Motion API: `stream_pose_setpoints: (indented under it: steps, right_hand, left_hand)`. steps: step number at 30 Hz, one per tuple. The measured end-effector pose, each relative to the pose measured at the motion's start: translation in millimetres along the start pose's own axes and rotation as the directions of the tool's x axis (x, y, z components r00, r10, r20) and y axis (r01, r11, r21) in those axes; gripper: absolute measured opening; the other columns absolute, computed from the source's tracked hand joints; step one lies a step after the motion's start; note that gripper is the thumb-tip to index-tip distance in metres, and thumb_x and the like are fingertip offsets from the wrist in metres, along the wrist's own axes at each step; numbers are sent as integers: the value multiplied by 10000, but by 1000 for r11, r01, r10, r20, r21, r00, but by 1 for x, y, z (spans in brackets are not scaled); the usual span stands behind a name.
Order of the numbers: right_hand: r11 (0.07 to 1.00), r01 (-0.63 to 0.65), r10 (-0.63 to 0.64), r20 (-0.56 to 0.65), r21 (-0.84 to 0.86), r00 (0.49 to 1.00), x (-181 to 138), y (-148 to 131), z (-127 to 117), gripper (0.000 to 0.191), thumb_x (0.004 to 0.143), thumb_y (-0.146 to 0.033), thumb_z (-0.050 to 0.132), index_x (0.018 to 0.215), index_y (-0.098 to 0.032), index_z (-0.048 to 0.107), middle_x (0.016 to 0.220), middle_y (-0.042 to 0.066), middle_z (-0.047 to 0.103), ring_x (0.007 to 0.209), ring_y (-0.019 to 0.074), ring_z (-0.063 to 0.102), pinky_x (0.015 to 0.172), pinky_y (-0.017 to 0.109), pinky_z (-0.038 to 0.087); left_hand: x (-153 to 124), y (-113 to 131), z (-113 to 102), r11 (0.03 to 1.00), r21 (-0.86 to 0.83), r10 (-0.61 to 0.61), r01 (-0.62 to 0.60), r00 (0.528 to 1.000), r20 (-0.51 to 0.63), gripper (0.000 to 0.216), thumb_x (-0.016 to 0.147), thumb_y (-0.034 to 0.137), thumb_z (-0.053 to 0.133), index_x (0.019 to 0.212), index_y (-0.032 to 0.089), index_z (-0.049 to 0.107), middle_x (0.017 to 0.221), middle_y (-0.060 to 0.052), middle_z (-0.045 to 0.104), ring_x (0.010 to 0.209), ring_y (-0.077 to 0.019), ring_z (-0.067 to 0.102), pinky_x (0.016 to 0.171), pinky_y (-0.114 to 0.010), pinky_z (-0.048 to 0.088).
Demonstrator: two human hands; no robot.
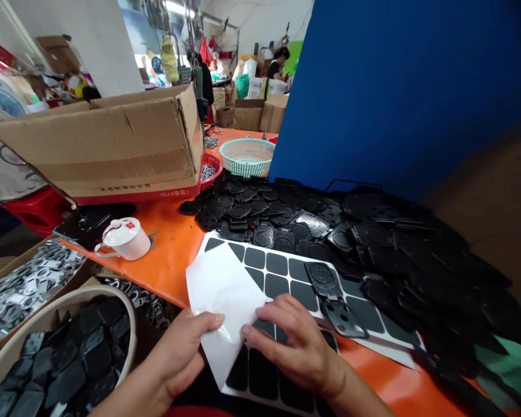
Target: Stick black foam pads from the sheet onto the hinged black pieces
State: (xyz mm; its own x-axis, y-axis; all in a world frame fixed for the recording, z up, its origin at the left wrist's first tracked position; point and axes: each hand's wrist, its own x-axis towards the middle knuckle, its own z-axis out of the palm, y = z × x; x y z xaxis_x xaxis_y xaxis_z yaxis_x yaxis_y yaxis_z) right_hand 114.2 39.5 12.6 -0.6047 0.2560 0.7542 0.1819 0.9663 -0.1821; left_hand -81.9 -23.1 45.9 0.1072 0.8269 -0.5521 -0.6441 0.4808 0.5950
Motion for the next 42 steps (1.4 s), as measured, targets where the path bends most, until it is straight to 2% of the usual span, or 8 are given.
stream_pose_setpoints:
  steps: [9,16,20,24,30,35,38,42]
  right_hand:
    - [1000,-8,8,-70,-7,997,-2,-10,-12,227,813,-31,624,977,-176,688,1017,60,576,827,161,569,679,347,489]
    - [984,-176,172,-169,-6,970,-22,-22,-38,231,805,-36,599,960,-181,691,1060,74,530,853,183,580,704,385,507]
    - [901,-434,409,-371,18,834,-34,-25,-68,334,796,-3,597,989,-260,685,1041,55,507,902,198,586,745,382,541]
    - [755,-655,593,-445,17,671,-61,-9,-93,426,817,-59,611,1169,-299,610,1099,68,519,892,199,603,727,346,560]
    - [765,-526,586,63,-371,808,-114,10,-87,707,807,-19,452,1470,-232,329,1297,115,546,1214,288,490,972,527,471]
    - [722,-436,489,-48,-537,871,-127,18,-73,739,810,-30,489,1491,-232,283,1150,99,672,1010,276,599,868,516,499]
    - [728,-418,439,-99,-543,893,-124,24,-74,713,817,-54,524,1472,-222,299,1076,90,708,908,253,643,860,497,498]
    - [766,-435,419,-144,-474,896,-119,26,-78,679,832,-106,571,1453,-219,321,998,72,734,912,246,662,886,481,494]
  left_hand:
    - [-3,2,7,996,20,-89,89,996,0,389,649,128,740,1034,75,719,978,-163,742,1001,-324,676,890,-378,534]
    - [6,24,5,999,43,-4,14,976,-220,484,660,84,720,1142,79,670,937,-153,750,943,-343,701,839,-412,587]
    - [14,52,23,981,9,183,-193,910,-373,554,697,61,603,1249,105,597,882,-104,762,971,-341,694,866,-429,583]
    - [42,73,31,906,-66,378,-419,868,-322,421,802,132,548,1219,89,596,827,-74,761,980,-314,691,904,-415,565]
    - [109,80,6,902,-160,302,-402,849,-433,187,895,73,462,984,107,623,681,-25,690,580,-130,662,681,-212,580]
    - [114,67,0,893,-114,368,-436,852,-373,350,979,355,370,858,118,598,740,-78,679,635,-155,658,656,-267,580]
    - [96,59,-7,884,150,467,-442,844,-263,141,852,263,631,835,131,584,761,-40,682,693,-145,670,677,-246,568]
    - [68,48,-27,813,496,430,-305,889,-158,380,654,246,826,928,142,586,773,-32,699,698,-173,690,591,-231,561]
